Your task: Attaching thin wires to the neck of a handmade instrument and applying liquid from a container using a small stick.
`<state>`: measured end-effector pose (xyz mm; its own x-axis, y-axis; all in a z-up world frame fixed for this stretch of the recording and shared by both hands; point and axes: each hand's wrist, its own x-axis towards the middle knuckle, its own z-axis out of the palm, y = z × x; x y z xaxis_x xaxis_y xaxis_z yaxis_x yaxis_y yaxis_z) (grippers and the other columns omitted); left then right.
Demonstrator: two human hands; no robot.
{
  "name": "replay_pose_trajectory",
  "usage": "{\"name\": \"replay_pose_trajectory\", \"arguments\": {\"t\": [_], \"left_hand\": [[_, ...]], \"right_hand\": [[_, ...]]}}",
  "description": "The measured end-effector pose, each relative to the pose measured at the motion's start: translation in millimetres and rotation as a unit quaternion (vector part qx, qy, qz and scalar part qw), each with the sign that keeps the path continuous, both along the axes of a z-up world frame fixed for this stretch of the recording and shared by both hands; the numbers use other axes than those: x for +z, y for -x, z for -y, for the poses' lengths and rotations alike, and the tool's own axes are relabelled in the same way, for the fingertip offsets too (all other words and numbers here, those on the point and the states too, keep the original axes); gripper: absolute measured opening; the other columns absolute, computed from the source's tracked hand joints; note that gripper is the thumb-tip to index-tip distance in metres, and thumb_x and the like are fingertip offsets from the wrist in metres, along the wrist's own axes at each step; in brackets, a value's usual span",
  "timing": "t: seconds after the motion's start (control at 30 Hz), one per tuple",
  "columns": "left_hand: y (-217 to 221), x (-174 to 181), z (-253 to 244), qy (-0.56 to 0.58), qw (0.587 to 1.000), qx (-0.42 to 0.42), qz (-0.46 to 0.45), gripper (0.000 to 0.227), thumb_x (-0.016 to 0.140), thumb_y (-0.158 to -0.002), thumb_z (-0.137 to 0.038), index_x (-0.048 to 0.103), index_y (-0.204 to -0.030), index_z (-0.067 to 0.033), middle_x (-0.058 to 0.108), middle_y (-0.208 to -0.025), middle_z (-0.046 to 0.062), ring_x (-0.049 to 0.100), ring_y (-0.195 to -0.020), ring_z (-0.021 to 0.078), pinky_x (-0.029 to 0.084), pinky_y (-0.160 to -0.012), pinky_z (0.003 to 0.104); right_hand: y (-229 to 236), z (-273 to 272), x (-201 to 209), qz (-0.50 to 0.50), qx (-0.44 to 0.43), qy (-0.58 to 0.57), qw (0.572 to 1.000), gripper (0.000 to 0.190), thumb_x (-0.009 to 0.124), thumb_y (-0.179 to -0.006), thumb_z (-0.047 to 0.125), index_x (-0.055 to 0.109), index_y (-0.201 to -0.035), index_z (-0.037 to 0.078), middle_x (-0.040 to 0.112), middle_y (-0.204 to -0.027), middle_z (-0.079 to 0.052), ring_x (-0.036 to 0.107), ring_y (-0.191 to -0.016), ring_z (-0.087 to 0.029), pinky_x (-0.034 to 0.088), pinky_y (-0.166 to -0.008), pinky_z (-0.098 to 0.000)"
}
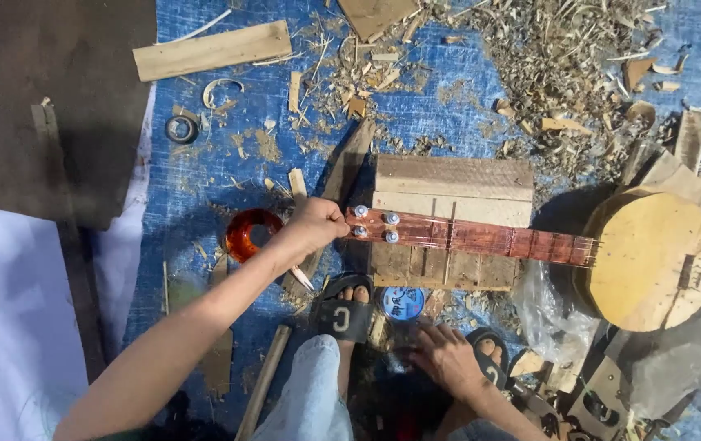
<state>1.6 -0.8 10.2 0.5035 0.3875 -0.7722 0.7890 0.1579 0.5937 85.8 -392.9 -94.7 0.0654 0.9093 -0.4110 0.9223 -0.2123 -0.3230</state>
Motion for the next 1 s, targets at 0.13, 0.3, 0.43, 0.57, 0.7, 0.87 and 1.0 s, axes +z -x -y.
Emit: {"name": "replay_pose_trajectory", "arguments": {"t": [0.13,0.3,0.43,0.57,0.7,0.87,1.0], "left_hand": [[8.2,-11.5,2.8,-0.141,0.981,-0.129,0.04,0.016,0.065,-0.09,-0.014,0.067,-0.077,-0.0056,0.068,-0.071,0.002,0.061,-0.06,0.0176,0.053,-0.081,0.034],[10.8,-8.5,2.8,-0.182,0.971,-0.139,0.066,0.019,0.067,-0.089,-0.01,0.067,-0.071,-0.0056,0.065,-0.06,0.001,0.06,-0.051,0.0202,0.028,-0.117,0.049],[9.7,-25.2,-9.6,-0.172,0.97,-0.167,0.034,0.017,0.061,-0.084,-0.021,0.069,-0.071,-0.013,0.071,-0.067,0.008,0.067,-0.078,0.0409,0.055,-0.069,0.047],[2.0,-34.7,-11.6,-0.231,0.949,-0.202,0.069,0.018,0.062,-0.087,-0.021,0.067,-0.075,-0.0096,0.072,-0.077,0.019,0.067,-0.081,0.0485,0.053,-0.064,0.055],[-6.5,-59.9,-3.0,-0.364,0.873,-0.297,0.133,0.013,0.062,-0.091,-0.017,0.065,-0.087,-0.0054,0.07,-0.089,0.016,0.067,-0.078,0.0452,0.054,-0.064,0.053],[-12.4,-57.1,3.6,-0.458,0.78,-0.369,0.214,0.009,0.068,-0.086,-0.01,0.062,-0.084,-0.0047,0.062,-0.08,0.013,0.066,-0.065,0.0404,0.051,-0.052,0.046],[-20.0,-46.4,7.6,-0.527,0.689,-0.432,0.246,0.022,0.082,-0.078,-0.02,0.067,-0.085,-0.0048,0.061,-0.076,0.007,0.066,-0.059,0.0289,0.053,-0.054,0.037]], "right_hand": [[-14.7,-45.2,41.8,-0.058,-0.017,-0.131,0.99,0.034,0.072,-0.085,0.016,0.063,-0.118,0.012,0.065,-0.085,-0.001,0.057,-0.052,-0.011,0.053,-0.044,-0.0222],[-36.5,-114.7,94.1,-0.208,-0.13,-0.191,0.95,0.019,0.067,-0.093,0.013,0.07,-0.109,0.002,0.077,-0.087,-0.01,0.059,-0.04,-0.009,0.057,-0.034,-0.0163],[-51.1,-156.8,114.1,-0.263,-0.22,-0.139,0.929,0.015,0.073,-0.088,0.014,0.077,-0.102,0.012,0.078,-0.075,-0.014,0.076,-0.061,-0.033,0.06,-0.057,-0.0395],[-72.9,-194.6,144.4,-0.265,-0.191,-0.165,0.931,0.014,0.069,-0.091,0.011,0.076,-0.103,0.007,0.077,-0.076,-0.019,0.074,-0.059,-0.036,0.06,-0.055,-0.0416],[-86.8,-216.3,169.8,-0.222,-0.167,-0.181,0.943,0.013,0.069,-0.093,0.009,0.077,-0.102,0.007,0.078,-0.077,-0.018,0.075,-0.06,-0.033,0.061,-0.054,-0.0395],[-94.6,-208.4,170.2,-0.23,-0.166,-0.188,0.94,0.014,0.065,-0.095,0.006,0.076,-0.103,0.003,0.079,-0.08,-0.02,0.076,-0.062,-0.033,0.064,-0.056,-0.0403],[-95.7,-193.7,151.2,-0.248,-0.187,-0.165,0.936,0.013,0.067,-0.094,0.007,0.078,-0.101,0.005,0.079,-0.077,-0.018,0.075,-0.061,-0.031,0.063,-0.057,-0.0389]]}}
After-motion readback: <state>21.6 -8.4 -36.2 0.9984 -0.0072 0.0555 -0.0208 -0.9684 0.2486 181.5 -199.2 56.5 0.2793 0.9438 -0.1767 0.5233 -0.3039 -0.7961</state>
